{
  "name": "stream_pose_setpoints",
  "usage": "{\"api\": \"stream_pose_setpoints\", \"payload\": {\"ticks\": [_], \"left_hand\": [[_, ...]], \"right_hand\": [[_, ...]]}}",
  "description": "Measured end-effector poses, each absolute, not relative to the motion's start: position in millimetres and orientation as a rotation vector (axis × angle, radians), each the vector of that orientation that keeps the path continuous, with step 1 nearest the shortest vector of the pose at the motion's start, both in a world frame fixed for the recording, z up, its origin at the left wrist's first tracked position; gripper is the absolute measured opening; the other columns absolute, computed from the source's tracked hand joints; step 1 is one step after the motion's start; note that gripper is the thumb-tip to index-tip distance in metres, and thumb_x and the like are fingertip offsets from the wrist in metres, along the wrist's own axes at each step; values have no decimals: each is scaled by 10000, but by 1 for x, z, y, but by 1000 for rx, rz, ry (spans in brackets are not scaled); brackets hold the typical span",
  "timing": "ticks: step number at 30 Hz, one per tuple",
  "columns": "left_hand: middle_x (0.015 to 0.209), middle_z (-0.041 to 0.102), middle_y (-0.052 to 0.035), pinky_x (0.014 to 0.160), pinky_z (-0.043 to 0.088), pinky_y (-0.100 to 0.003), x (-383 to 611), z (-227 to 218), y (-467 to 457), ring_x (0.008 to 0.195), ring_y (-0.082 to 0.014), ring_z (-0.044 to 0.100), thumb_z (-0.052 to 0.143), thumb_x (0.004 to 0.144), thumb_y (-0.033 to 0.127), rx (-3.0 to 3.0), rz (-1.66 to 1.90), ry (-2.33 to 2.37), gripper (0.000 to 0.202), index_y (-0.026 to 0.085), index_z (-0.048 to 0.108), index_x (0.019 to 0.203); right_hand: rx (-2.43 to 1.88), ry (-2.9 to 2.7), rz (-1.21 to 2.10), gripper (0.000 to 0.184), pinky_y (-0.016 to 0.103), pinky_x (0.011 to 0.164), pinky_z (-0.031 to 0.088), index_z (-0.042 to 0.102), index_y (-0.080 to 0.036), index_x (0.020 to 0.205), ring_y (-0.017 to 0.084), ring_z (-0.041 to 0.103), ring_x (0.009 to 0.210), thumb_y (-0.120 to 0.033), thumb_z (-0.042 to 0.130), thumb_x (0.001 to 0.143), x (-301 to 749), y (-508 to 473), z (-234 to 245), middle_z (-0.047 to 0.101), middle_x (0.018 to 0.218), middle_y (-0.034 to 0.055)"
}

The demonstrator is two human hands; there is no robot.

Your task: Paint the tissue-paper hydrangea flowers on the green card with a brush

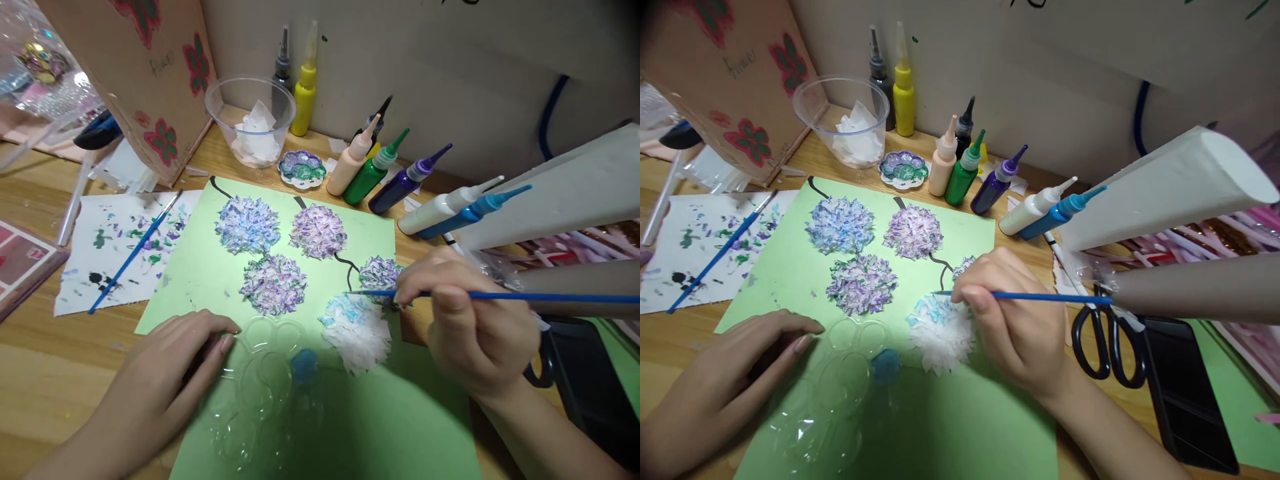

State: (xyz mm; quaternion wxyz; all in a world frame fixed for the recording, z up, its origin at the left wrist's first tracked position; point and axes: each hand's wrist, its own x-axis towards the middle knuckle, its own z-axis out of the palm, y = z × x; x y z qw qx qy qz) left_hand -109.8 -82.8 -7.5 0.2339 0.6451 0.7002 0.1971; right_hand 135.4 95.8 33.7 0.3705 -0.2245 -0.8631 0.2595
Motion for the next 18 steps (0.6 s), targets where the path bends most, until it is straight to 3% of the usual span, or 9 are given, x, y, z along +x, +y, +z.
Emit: {"api": "stream_pose_setpoints", "payload": {"ticks": [18], "left_hand": [[905, 644, -13, 728, 431, -311, -108, -5, -79, 839, -201, 596, 345, 957, 442, 1722, 513, 1945, 285, 240, 546, 954]], "right_hand": [[-479, -2275, 503, 300, 288, 606, 405, 546, -199, 736, 146, 531, 631, -228, 360, 969, 139, 93, 42, 564, 646, 17]]}}
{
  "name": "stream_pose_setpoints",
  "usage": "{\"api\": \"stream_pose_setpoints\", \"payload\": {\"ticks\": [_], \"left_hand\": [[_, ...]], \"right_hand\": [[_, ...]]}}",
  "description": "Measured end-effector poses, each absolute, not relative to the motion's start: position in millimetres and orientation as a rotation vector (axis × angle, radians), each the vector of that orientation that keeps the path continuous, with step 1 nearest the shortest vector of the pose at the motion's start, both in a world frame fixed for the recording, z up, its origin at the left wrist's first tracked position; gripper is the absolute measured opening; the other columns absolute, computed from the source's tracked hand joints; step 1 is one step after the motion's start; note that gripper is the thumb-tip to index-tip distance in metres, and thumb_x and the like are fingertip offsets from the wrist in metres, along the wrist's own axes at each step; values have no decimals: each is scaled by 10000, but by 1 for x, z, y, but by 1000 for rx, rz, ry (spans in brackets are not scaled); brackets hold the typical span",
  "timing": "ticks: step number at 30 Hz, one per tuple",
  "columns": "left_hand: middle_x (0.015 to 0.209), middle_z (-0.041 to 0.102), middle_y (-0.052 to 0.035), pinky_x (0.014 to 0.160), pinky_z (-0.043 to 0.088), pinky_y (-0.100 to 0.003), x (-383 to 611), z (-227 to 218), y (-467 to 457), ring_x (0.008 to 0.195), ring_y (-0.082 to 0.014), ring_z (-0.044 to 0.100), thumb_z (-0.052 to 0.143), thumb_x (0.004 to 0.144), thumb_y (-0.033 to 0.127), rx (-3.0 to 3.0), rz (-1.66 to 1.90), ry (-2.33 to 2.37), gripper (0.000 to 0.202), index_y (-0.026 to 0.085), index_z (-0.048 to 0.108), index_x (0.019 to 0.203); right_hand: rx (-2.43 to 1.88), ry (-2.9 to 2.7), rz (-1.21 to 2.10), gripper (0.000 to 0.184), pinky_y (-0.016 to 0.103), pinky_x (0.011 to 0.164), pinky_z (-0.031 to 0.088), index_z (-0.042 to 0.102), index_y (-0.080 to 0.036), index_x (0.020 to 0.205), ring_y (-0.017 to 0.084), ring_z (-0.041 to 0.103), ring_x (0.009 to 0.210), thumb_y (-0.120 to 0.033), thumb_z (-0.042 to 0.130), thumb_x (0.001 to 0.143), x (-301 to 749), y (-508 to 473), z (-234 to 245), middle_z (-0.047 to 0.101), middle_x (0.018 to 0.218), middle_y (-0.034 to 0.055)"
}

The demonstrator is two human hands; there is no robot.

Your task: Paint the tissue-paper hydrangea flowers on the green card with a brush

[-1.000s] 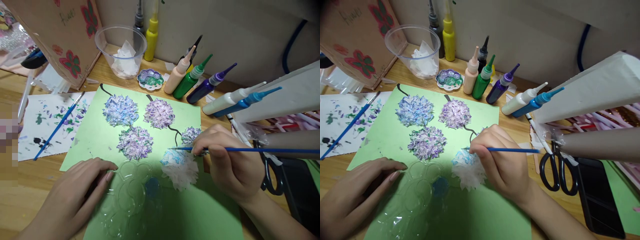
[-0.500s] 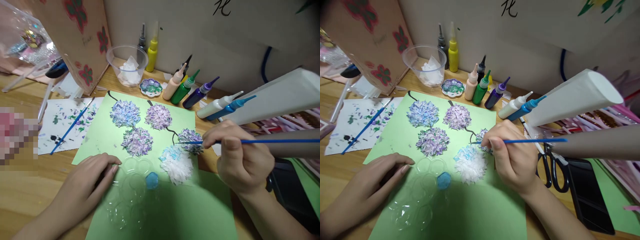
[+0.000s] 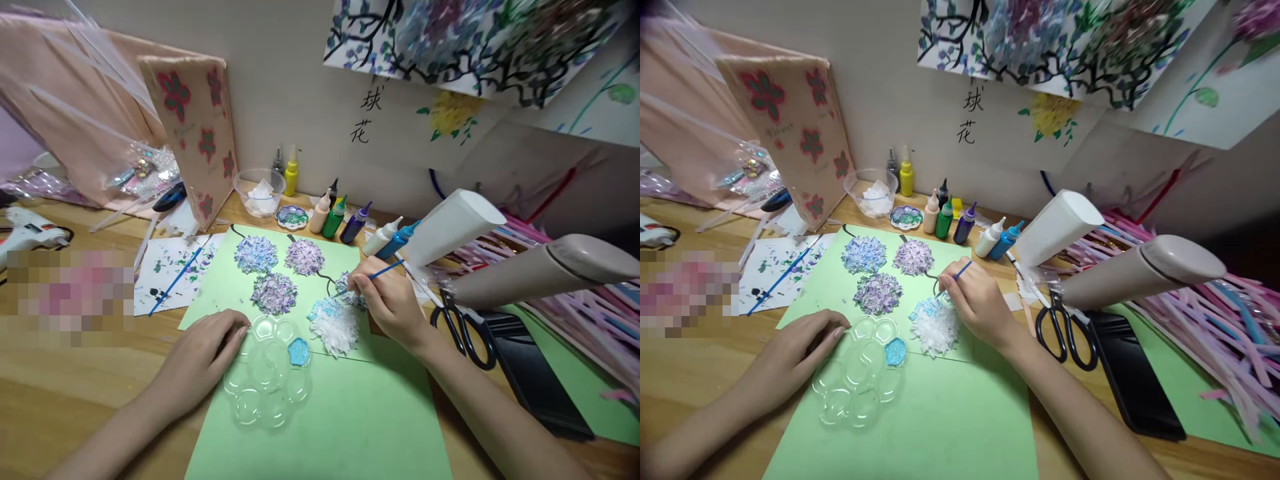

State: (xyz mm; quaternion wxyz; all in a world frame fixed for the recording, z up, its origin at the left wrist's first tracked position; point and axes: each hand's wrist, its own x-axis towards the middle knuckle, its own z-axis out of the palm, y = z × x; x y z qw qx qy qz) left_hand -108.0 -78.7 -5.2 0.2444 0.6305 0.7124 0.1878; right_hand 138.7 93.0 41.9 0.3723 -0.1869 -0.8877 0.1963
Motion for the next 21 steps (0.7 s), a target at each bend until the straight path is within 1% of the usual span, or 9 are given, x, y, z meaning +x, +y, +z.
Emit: {"api": "stream_pose_setpoints", "payload": {"ticks": [3, 5, 9, 13, 17, 21], "left_hand": [[898, 644, -17, 721, 419, -315, -105, -2, -79, 833, -206, 595, 341, 958, 436, 1739, 519, 1969, 286, 233, 541, 950], [893, 644, -21, 722, 411, -317, -104, -1, -79, 831, -209, 595, 344, 957, 425, 1766, 532, 1982, 279, 225, 539, 938], [820, 632, -16, 682, 394, -308, -101, 0, -79, 779, -204, 590, 353, 952, 401, 1807, 545, 2007, 263, 217, 542, 937], [796, 626, -13, 654, 384, -296, -101, -3, -79, 752, -196, 585, 361, 944, 379, 1839, 570, 2019, 249, 216, 550, 947], [810, 630, -15, 657, 385, -292, -102, -4, -80, 766, -196, 589, 369, 933, 376, 1853, 584, 2027, 245, 216, 555, 942], [805, 630, -19, 644, 383, -287, -101, -2, -80, 761, -197, 587, 351, 931, 377, 1853, 584, 2031, 267, 215, 563, 952]], "right_hand": [[-478, -2134, 549, 329, 302, 628, 404, 542, -202, 723, 148, 515, 631, -262, 343, 978, 144, 81, 54, 551, 649, 19], [-472, -2063, 643, 343, 304, 628, 406, 543, -205, 720, 149, 516, 635, -280, 335, 982, 147, 69, 62, 544, 648, 19], [-334, -2265, 782, 324, 289, 617, 412, 551, -200, 750, 144, 527, 642, -264, 335, 983, 144, 41, 62, 565, 658, 20], [-199, -2422, 696, 317, 285, 648, 415, 540, -194, 786, 149, 509, 668, -271, 310, 989, 134, 25, 44, 587, 689, 33], [-228, -2516, 615, 311, 281, 643, 400, 534, -186, 797, 156, 490, 670, -289, 313, 989, 131, 24, 37, 589, 702, 39], [-305, -2476, 674, 341, 277, 666, 406, 530, -192, 774, 152, 513, 683, -292, 291, 994, 135, 27, 39, 585, 702, 33]]}}
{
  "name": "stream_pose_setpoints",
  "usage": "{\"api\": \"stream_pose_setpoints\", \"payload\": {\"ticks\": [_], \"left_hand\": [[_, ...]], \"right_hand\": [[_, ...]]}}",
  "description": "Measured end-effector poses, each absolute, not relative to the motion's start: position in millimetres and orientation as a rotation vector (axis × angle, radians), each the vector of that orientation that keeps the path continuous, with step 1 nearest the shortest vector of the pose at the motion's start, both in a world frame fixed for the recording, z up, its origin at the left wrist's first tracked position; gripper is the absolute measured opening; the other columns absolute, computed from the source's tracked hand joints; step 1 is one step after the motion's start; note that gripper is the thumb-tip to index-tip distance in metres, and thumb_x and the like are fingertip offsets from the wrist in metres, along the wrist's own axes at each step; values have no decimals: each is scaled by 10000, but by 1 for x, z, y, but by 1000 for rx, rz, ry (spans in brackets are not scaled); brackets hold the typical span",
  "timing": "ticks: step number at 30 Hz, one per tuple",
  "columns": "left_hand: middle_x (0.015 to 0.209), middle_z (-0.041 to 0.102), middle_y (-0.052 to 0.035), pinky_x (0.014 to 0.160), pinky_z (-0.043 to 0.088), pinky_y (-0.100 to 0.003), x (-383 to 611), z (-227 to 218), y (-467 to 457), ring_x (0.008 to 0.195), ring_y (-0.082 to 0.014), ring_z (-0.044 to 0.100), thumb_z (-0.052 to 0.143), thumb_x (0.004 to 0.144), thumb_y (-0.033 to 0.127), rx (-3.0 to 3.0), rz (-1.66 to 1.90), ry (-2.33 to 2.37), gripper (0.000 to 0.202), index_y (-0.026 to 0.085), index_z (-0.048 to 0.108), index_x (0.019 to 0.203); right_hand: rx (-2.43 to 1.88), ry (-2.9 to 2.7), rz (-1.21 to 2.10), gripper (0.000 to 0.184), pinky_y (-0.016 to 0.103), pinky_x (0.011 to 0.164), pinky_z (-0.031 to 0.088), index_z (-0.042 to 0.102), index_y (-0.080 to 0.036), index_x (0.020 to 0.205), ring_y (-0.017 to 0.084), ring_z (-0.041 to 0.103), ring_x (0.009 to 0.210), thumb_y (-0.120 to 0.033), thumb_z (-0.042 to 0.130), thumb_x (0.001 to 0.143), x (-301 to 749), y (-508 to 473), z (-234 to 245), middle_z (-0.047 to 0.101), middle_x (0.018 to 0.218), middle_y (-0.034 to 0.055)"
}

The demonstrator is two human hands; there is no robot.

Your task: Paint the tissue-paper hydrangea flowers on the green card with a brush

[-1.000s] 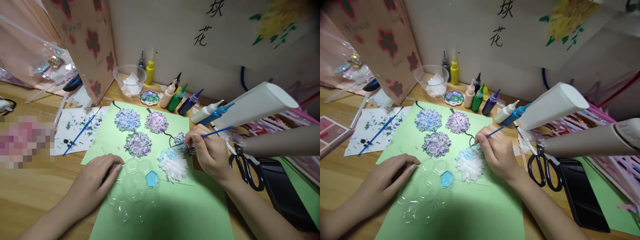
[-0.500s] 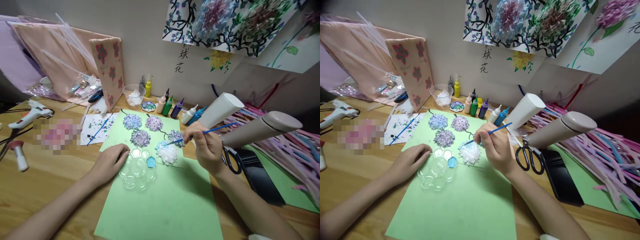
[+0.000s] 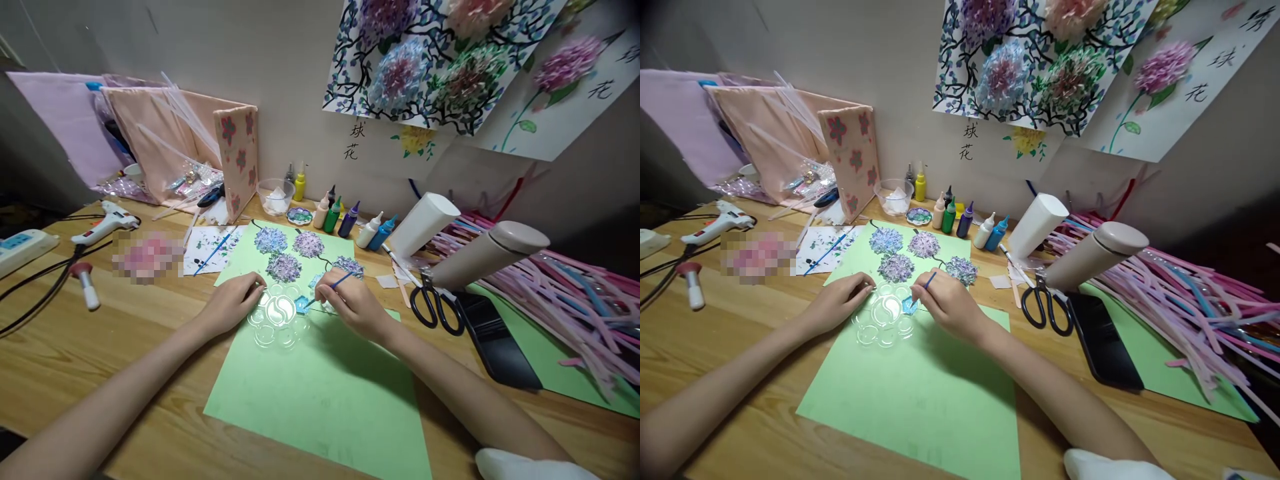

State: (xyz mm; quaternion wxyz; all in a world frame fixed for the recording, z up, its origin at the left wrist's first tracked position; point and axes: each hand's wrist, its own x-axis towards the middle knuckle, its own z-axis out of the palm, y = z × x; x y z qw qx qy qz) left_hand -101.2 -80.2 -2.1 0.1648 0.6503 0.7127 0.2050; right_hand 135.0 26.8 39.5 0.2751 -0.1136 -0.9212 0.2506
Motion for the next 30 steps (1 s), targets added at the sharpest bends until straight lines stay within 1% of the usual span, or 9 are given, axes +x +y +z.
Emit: {"api": "stream_pose_setpoints", "payload": {"ticks": [5, 10, 15, 22, 26, 30], "left_hand": [[810, 624, -19, 649, 382, -287, -100, 1, -81, 765, -196, 584, 325, 944, 391, 1866, 564, 2027, 287, 215, 552, 961], [810, 629, -17, 647, 381, -285, -100, 2, -81, 762, -199, 588, 327, 949, 401, 1865, 539, 2031, 288, 218, 549, 967], [880, 652, -29, 689, 399, -293, -100, 6, -81, 815, -206, 599, 319, 955, 413, 1880, 539, 1997, 299, 221, 547, 976], [911, 658, -41, 702, 412, -307, -100, 6, -81, 838, -217, 605, 313, 954, 420, 1880, 500, 2001, 306, 216, 539, 982], [885, 649, -38, 699, 413, -308, -101, 6, -81, 821, -214, 604, 316, 953, 420, 1887, 499, 1994, 304, 214, 536, 991], [870, 647, -34, 686, 416, -302, -101, 7, -81, 807, -210, 608, 325, 949, 414, 1896, 509, 1993, 295, 216, 542, 983]], "right_hand": [[-338, -2531, 681, 348, 275, 655, 409, 537, -192, 768, 148, 512, 668, -313, 300, 992, 135, 28, 38, 570, 683, 24], [-329, -2509, 662, 334, 268, 650, 406, 534, -187, 776, 143, 508, 666, -292, 303, 992, 134, 29, 35, 583, 690, 26], [-324, -2480, 643, 341, 265, 648, 403, 526, -188, 765, 142, 505, 657, -291, 296, 995, 134, 31, 31, 581, 671, 21], [-298, -2460, 589, 352, 274, 638, 404, 539, -187, 766, 146, 514, 655, -303, 296, 993, 138, 35, 37, 587, 678, 30], [-465, -2229, 587, 367, 279, 660, 402, 538, -191, 732, 142, 532, 663, -313, 308, 991, 148, 55, 49, 564, 671, 23], [-667, -2183, 503, 388, 281, 665, 385, 531, -200, 700, 148, 531, 661, -358, 323, 987, 157, 78, 50, 536, 638, 12]]}}
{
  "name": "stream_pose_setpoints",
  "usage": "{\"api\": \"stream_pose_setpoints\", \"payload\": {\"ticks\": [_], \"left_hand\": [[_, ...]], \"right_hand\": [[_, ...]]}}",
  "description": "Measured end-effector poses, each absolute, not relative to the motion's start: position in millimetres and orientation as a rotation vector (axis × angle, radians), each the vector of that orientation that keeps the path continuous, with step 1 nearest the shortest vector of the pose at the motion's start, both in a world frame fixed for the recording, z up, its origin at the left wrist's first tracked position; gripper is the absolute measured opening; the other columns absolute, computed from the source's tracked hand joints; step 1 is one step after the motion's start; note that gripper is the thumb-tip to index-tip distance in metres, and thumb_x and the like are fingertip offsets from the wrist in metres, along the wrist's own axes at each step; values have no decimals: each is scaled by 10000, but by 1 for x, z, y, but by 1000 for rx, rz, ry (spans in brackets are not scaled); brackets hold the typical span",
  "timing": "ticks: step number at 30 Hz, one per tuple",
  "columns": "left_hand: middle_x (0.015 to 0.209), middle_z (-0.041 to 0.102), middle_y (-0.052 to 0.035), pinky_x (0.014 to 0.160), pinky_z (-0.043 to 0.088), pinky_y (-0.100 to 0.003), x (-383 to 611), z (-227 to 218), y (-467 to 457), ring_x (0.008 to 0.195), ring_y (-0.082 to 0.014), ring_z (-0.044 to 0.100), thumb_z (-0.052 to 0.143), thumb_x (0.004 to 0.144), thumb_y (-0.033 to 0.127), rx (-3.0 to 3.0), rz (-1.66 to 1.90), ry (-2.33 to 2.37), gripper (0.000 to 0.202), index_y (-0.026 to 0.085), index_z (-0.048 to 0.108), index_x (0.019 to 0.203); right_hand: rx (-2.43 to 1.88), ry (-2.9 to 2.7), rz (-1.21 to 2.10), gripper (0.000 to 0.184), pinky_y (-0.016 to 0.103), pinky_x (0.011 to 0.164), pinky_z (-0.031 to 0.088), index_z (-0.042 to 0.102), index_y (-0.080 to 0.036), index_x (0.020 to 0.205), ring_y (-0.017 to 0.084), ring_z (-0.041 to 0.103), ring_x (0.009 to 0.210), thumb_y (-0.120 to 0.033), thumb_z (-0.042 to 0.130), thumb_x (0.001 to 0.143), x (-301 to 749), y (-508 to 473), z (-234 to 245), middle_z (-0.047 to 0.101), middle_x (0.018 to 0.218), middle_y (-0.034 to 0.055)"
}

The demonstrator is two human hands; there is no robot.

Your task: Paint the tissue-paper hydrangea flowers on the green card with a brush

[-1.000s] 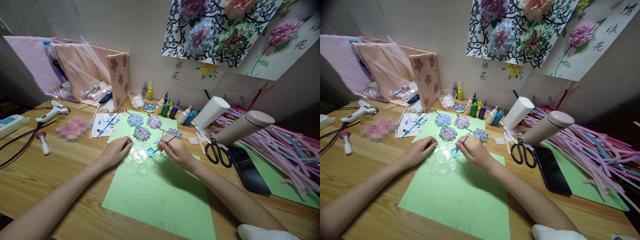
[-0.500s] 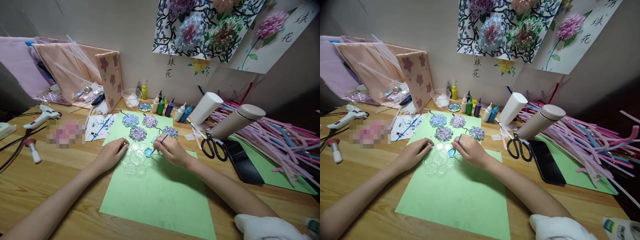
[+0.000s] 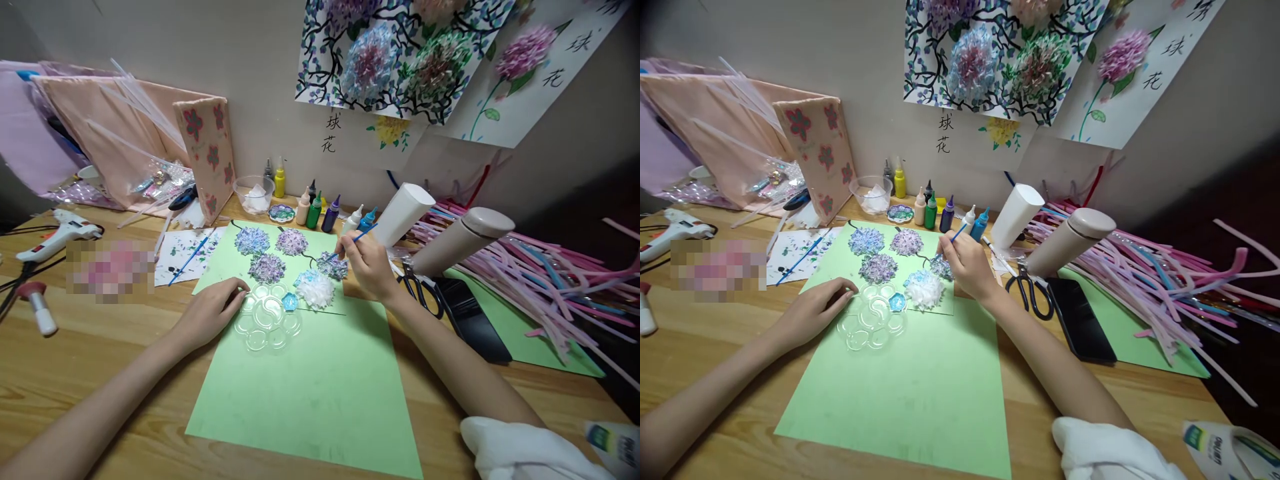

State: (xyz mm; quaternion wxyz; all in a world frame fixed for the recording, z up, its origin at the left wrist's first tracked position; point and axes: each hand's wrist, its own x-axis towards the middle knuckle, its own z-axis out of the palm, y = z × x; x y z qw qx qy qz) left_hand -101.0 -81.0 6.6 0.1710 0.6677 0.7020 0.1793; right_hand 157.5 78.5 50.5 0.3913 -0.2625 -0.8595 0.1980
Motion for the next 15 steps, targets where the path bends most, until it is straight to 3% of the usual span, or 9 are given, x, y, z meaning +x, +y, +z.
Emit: {"api": "stream_pose_setpoints", "payload": {"ticks": [15], "left_hand": [[901, 663, -36, 699, 428, -303, -102, 7, -81, 822, -210, 616, 324, 948, 400, 1879, 522, 1979, 291, 222, 552, 976]], "right_hand": [[-640, -2312, 429, 369, 301, 675, 389, 527, -202, 729, 170, 530, 693, -343, 306, 988, 153, 87, 33, 559, 684, 30]]}}
